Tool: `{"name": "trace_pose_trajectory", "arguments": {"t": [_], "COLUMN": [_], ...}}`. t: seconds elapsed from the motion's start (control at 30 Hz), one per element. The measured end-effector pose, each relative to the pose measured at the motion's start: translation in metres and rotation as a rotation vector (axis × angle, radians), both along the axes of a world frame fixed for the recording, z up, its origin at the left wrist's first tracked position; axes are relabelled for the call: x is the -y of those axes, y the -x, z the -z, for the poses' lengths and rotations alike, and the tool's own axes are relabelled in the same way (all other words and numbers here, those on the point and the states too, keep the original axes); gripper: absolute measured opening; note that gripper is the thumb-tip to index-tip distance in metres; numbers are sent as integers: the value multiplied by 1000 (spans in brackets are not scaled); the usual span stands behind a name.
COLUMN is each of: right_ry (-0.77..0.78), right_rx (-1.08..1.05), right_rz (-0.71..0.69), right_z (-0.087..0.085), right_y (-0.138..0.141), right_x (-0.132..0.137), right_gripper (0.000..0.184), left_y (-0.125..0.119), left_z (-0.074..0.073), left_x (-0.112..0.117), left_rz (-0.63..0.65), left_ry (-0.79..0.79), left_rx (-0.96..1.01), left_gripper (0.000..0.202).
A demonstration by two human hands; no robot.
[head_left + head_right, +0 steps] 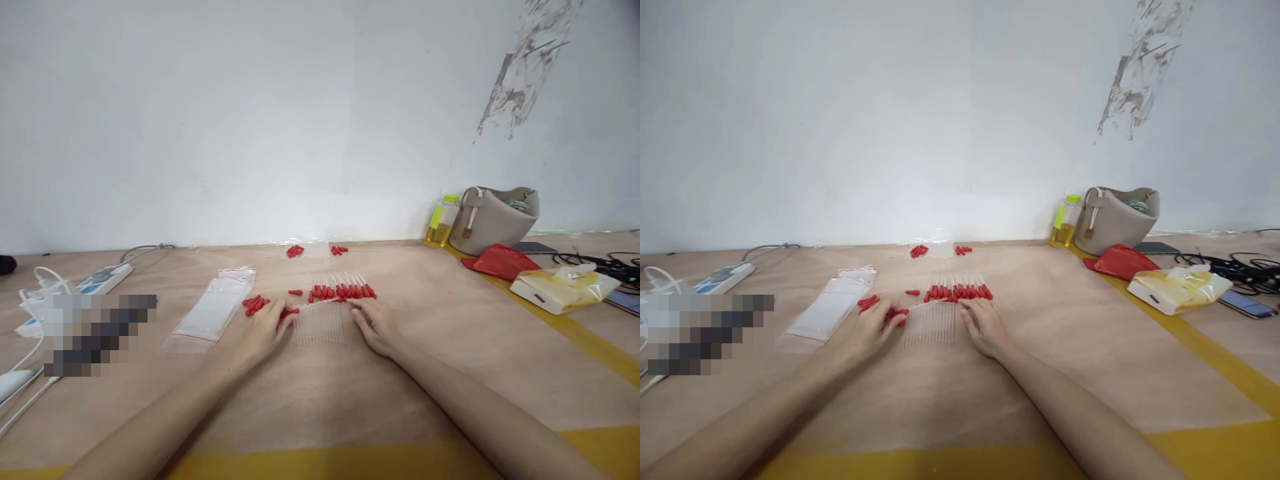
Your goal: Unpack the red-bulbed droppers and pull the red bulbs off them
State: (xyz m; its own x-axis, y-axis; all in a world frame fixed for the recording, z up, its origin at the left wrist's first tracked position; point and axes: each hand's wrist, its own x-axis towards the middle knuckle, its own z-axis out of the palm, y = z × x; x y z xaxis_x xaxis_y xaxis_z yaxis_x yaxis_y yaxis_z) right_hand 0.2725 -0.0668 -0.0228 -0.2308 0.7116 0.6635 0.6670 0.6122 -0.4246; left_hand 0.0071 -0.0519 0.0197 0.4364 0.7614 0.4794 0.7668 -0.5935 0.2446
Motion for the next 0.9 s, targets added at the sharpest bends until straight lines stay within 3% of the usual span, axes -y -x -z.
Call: {"name": "trace_pose_trajectory", "arguments": {"t": [0.13, 0.3, 0.53, 0.7, 0.9], "right_ry": [-106, -237, -293, -285, -324], "right_rx": [-43, 194, 324, 311, 310], "right_rz": [68, 0, -55, -86, -105], "right_z": [-4, -7, 0, 3, 3], "right_y": [-1, 16, 39, 41, 39], "right_x": [4, 14, 13, 15, 17], "right_gripper": [32, 28, 16, 15, 15], "left_y": [1, -4, -10, -13, -10], "left_z": [28, 42, 42, 38, 38], "left_x": [6, 5, 11, 16, 17], "left_rz": [124, 218, 307, 348, 357], "left_ry": [-175, -256, -277, -263, -313], "left_rx": [60, 81, 95, 47, -11], "left_gripper": [11, 9, 9, 19, 12]}}
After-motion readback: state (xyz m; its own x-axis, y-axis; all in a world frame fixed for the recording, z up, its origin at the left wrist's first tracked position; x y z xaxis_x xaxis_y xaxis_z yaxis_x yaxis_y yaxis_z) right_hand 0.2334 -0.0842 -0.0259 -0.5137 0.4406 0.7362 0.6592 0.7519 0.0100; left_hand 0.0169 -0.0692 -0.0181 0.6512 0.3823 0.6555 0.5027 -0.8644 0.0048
